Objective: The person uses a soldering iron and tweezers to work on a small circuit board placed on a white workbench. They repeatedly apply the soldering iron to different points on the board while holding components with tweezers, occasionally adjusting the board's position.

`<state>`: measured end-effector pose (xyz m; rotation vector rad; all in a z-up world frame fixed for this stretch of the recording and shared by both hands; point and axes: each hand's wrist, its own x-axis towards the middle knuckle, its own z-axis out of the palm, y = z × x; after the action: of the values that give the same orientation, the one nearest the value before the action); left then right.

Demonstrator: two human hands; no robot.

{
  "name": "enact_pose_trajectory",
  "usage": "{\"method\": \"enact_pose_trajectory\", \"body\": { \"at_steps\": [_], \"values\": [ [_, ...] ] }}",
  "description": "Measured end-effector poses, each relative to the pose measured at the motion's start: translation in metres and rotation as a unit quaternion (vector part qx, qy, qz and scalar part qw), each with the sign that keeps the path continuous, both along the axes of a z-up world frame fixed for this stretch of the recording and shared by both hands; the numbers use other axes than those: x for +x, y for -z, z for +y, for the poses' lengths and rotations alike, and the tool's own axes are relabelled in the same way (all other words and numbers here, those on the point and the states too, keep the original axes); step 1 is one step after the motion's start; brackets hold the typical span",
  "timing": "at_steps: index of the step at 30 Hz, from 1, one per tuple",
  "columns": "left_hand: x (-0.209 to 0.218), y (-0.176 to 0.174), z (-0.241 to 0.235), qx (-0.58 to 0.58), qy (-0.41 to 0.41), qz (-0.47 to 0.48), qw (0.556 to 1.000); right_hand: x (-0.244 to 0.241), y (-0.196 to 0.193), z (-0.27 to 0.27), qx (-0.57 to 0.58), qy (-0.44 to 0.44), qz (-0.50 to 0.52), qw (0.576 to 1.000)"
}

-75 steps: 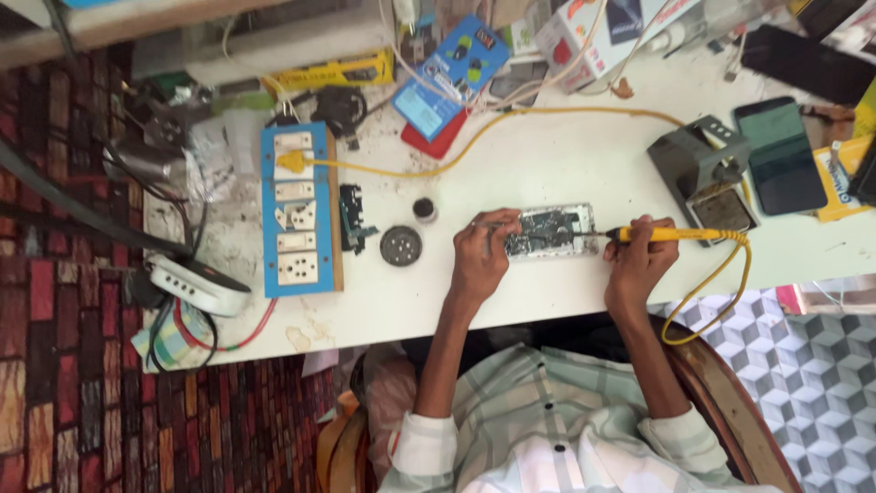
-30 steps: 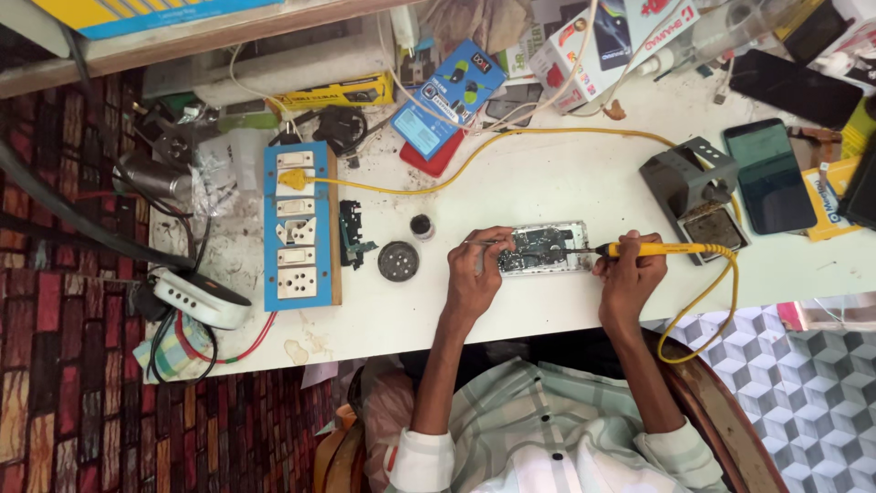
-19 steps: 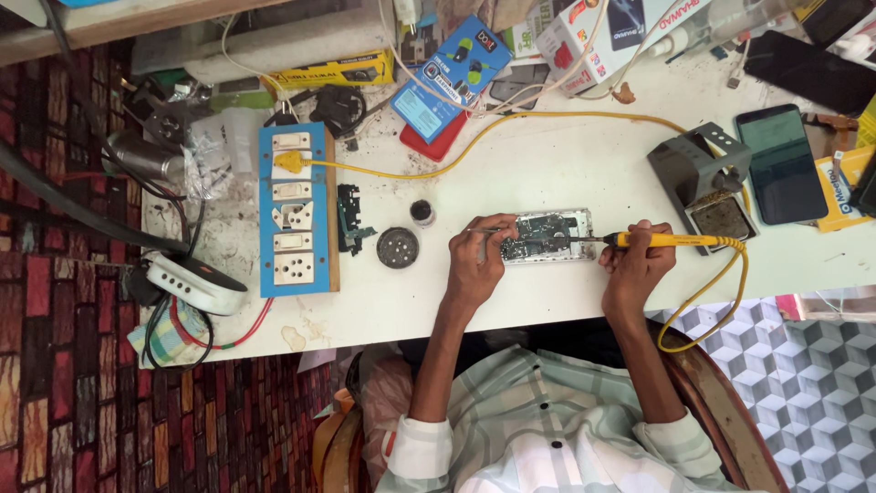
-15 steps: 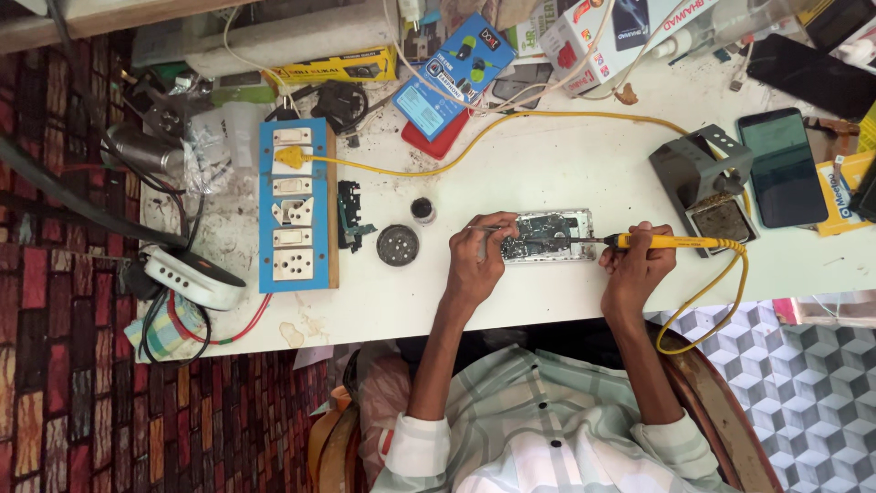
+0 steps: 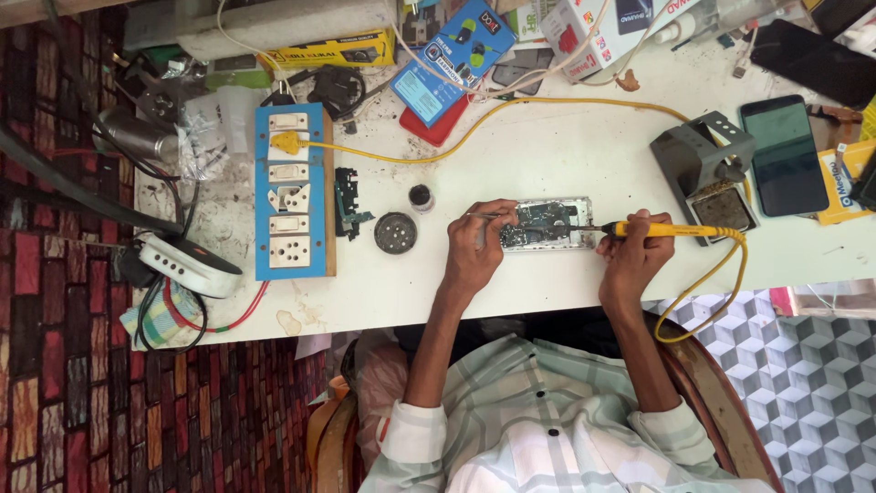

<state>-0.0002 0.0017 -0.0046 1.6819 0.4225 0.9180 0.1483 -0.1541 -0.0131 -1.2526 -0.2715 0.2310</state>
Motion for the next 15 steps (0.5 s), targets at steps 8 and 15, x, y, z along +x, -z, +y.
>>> {"method": "enact_pose_trajectory", "body": {
  "at_steps": [8,15],
  "values": [
    [-0.0018,-0.0059,-0.0004,-0.01,0.0,0.013,1.0,0.0002,-0.0005,0.0001,-0.005,0.007,-0.014,1.0],
    [-0.0025,-0.0081,-0.0011,-0.01,-0.005,0.028,1.0,0.0002,0.0004,-0.0005,-0.007,0.006,-0.014,1.0]
  ]
}}
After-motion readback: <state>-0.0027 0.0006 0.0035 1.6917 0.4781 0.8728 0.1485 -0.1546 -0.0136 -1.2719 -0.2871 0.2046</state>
